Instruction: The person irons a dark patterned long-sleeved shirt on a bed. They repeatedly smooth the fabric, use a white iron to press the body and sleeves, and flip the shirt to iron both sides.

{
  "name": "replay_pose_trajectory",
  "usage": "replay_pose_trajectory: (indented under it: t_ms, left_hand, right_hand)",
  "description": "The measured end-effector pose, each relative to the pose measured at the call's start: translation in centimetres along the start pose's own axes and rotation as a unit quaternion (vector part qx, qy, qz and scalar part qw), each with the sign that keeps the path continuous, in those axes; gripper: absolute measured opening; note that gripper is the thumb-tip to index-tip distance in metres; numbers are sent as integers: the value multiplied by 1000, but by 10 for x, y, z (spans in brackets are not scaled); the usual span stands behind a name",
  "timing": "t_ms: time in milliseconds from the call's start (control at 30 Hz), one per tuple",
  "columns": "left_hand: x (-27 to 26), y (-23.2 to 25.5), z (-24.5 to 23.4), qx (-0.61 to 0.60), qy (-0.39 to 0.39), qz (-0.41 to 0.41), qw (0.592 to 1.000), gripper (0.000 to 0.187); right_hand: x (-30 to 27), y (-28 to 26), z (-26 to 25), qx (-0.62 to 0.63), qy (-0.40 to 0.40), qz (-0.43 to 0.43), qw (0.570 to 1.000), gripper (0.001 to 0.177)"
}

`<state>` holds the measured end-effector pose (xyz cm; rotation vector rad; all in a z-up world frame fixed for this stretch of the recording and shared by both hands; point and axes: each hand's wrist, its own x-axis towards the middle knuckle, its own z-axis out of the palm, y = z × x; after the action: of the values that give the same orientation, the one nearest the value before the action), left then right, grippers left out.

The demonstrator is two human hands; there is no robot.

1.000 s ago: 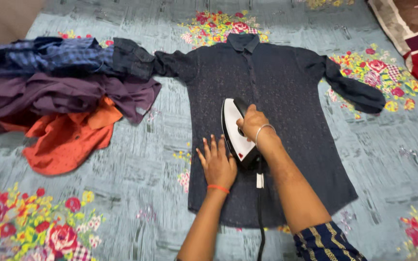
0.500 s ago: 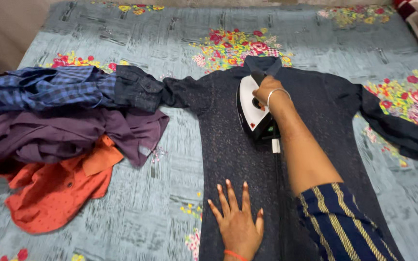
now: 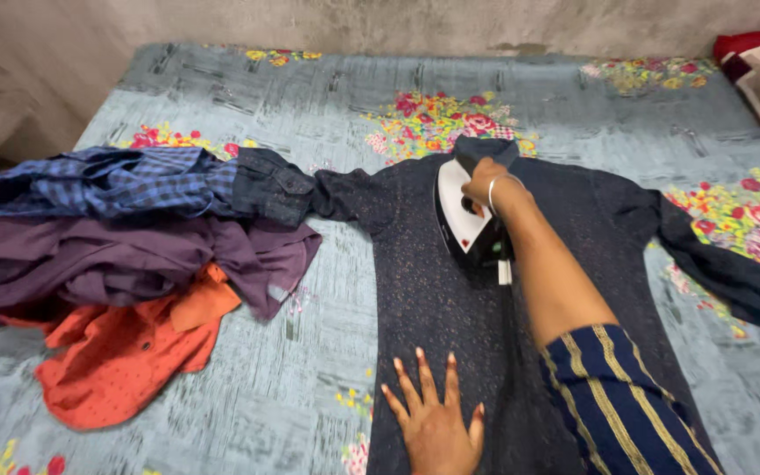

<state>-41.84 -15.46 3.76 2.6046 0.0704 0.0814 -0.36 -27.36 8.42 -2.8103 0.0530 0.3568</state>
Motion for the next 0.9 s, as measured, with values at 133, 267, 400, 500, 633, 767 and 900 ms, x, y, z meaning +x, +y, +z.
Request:
replay_pose_trajectory:
  t_ms: [133, 267, 400, 500, 633, 767, 900]
  left_hand:
    - [-6, 2, -6, 6, -17, -14, 1000, 86]
    - [-6, -2, 3, -27, 98, 29, 994, 92]
    - [-7, -11, 10, -43, 116, 33, 992, 92]
    - [-9, -12, 11, -54, 103, 23, 993, 94]
    - [-9, -9, 6, -40, 83, 10, 996, 94]
    - [-6, -6, 2, -38, 69, 4, 997, 95]
    - [-6, -5, 2, -29, 40, -9, 999, 96]
  right_hand:
    - [-69, 17, 14, -18, -37, -30, 999, 60]
    - [-164, 19, 22, 17, -65, -64, 996, 55]
    - [-244, -2, 31, 60, -76, -74, 993, 52]
    - [-273, -10, 27, 105, -93, -42, 989, 55]
    - [-273, -12, 18, 96, -104, -31, 989, 48]
    - [-247, -17, 25, 105, -75, -22, 991, 47]
    - [-200, -25, 32, 118, -49, -15, 992, 45]
